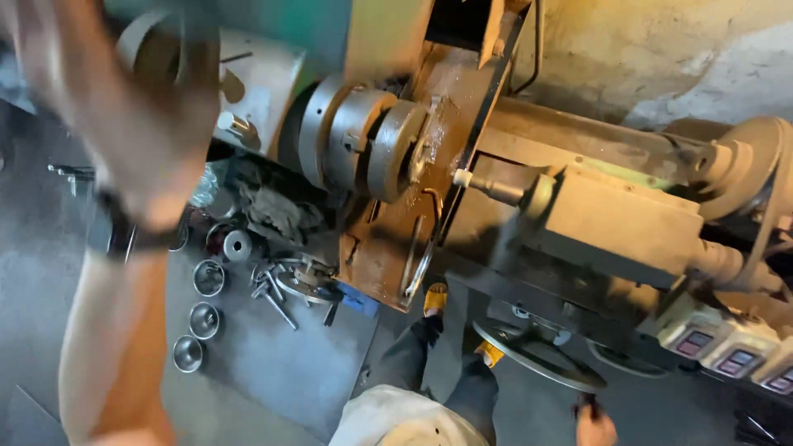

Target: Mounting a metal part into a cylindrical grinder and adjusting the machine for operation

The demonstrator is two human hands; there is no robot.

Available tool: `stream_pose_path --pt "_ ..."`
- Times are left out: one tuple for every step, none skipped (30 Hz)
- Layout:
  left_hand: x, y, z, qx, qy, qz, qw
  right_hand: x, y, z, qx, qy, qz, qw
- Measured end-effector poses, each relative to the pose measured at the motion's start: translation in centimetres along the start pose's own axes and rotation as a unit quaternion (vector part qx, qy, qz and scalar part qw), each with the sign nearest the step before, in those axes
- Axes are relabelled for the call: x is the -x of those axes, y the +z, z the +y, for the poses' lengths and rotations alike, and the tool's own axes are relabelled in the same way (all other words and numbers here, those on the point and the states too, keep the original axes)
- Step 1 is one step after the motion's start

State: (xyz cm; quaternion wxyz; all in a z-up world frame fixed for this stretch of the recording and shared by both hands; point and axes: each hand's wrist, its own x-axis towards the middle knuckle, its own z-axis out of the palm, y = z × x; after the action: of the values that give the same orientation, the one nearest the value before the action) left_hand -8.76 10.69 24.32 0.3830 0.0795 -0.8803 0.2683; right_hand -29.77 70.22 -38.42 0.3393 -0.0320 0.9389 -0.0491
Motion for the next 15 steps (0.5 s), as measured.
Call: stream_pose_path --pt "0.3 -1.6 2.0 0.034 -0.107 -0.062 0.992 3.9 -3.3 -2.3 -0.12 0.029 -0.034 0.992" --pt "0.6 -3.1 4.0 0.069 -0.21 -0.126 0.967 8.0 -7.5 -4.8 -0.24 0.058 -0.068 0.967" --pt "1.6 -3.8 6.2 0.069 -0.211 -0.13 0.966 10.1 -6.5 -7.0 -0.237 0.059 -0.071 0.967" --pt "2.5 -4.4 8.4 0.073 -0.289 -0.173 0.939 12.3 -5.5 -9.1 -0.296 0.037 -0.139 0.944" --pt "3.4 -4.8 10.3 0.079 -0.362 -0.211 0.905 14.0 -4.4 -11.8 -0.356 0.011 -0.202 0.913" --pt "5.8 -4.2 12.0 0.078 -0.361 -0.209 0.905 13.6 -2.6 -13.6 -0.357 0.01 -0.202 0.912" --pt "8.2 -3.7 13.6 0.09 -0.391 -0.204 0.893 13.3 -0.8 -15.3 -0.279 -0.068 -0.222 0.932" --pt "10.6 -3.2 15.3 0.102 -0.421 -0.199 0.879 13.1 1.1 -17.0 -0.197 -0.146 -0.239 0.94" --pt "11.7 -2.6 16.8 0.101 -0.419 -0.2 0.88 10.4 4.2 -16.4 -0.199 -0.146 -0.24 0.939" --pt "12.7 -2.0 18.2 0.09 -0.428 -0.182 0.881 7.9 7.4 -15.8 -0.183 -0.207 -0.172 0.946" --pt "13.7 -1.3 19.7 0.079 -0.438 -0.164 0.881 5.2 10.4 -15.1 -0.165 -0.266 -0.101 0.944" --pt "14.5 -0.8 20.5 0.079 -0.436 -0.165 0.881 3.3 9.8 -13.0 -0.166 -0.265 -0.102 0.944" --pt "15.4 -0.2 21.3 0.065 -0.437 -0.159 0.883 1.3 9.1 -10.8 -0.138 -0.247 -0.094 0.955" --pt "16.3 0.3 22.1 0.05 -0.438 -0.153 0.885 -0.7 8.4 -8.6 -0.11 -0.228 -0.087 0.964" --pt "15.9 0.7 22.7 0.051 -0.436 -0.153 0.885 -2.5 7.7 -5.7 -0.112 -0.227 -0.086 0.964"
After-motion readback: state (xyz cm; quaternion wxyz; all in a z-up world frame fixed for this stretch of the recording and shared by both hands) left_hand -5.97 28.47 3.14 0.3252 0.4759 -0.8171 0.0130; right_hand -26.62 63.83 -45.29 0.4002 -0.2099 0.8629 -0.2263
